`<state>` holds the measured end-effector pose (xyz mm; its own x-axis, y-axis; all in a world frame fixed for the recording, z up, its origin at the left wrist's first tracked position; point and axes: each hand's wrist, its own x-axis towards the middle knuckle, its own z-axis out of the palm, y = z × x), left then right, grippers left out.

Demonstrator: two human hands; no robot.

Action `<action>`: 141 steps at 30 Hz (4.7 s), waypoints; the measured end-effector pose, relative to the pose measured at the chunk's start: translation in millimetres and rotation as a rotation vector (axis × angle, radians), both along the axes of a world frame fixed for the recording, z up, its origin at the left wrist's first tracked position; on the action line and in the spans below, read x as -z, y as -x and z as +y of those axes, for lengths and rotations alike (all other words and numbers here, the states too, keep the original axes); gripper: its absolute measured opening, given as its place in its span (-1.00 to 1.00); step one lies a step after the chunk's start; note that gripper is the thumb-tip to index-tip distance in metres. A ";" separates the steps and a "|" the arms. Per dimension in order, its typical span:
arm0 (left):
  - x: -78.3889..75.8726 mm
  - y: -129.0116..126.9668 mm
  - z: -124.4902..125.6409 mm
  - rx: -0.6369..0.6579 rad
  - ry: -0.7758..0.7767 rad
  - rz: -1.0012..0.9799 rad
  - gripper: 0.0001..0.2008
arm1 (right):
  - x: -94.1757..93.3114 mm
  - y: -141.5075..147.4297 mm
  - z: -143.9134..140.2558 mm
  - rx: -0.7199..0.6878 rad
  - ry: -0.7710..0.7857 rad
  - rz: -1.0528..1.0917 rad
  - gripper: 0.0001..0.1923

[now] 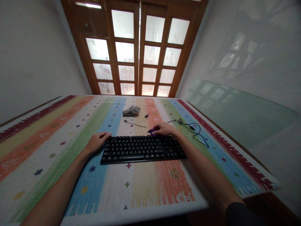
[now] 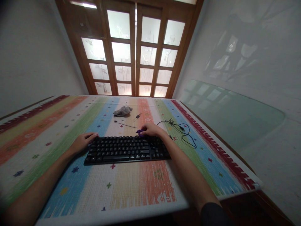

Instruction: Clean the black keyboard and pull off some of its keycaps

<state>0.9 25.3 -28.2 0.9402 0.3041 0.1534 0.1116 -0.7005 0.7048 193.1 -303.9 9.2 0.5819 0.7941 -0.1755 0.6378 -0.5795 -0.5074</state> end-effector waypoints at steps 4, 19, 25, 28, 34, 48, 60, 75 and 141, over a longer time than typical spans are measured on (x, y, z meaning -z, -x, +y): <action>1.4 -0.3 0.5 0.003 0.001 -0.002 -0.50 | 3.6 -2.9 -9.1 -0.063 -0.009 0.002 -0.65; 1.6 -1.0 0.8 -0.001 0.026 -0.004 -0.53 | 5.5 -3.2 -12.9 -0.116 0.033 0.002 -0.68; 0.7 -0.6 -0.3 0.005 0.012 -0.004 -0.53 | 11.3 -9.1 -2.4 0.032 0.079 0.050 -0.76; 0.4 -0.7 -0.5 0.003 0.015 -0.008 -0.52 | 15.9 -6.6 -0.1 0.089 0.059 0.026 -0.76; 0.2 -1.0 0.5 -0.009 0.002 0.014 -0.48 | 9.5 1.0 -18.3 0.118 -0.104 0.089 -0.61; -1.7 -0.8 -0.7 -0.027 -0.014 0.031 -0.44 | 4.2 10.3 -16.8 0.045 0.143 -0.100 -0.75; -1.9 -0.7 -0.9 -0.023 -0.013 0.030 -0.43 | -8.4 10.0 -38.7 0.104 -0.025 -0.088 -0.65; -3.1 0.1 -2.2 -0.047 -0.001 0.047 -0.42 | 18.4 5.8 -50.6 0.063 -0.047 -0.118 -0.74; -10.0 -0.9 -5.2 -0.067 -0.062 0.080 -0.43 | 8.6 3.8 -85.8 0.194 -0.166 -0.169 -0.70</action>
<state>1.8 20.1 -18.2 0.9281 0.3591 0.0988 0.2142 -0.7317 0.6470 189.3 -389.7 0.6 0.7350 0.6754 0.0592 0.6069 -0.6165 -0.5017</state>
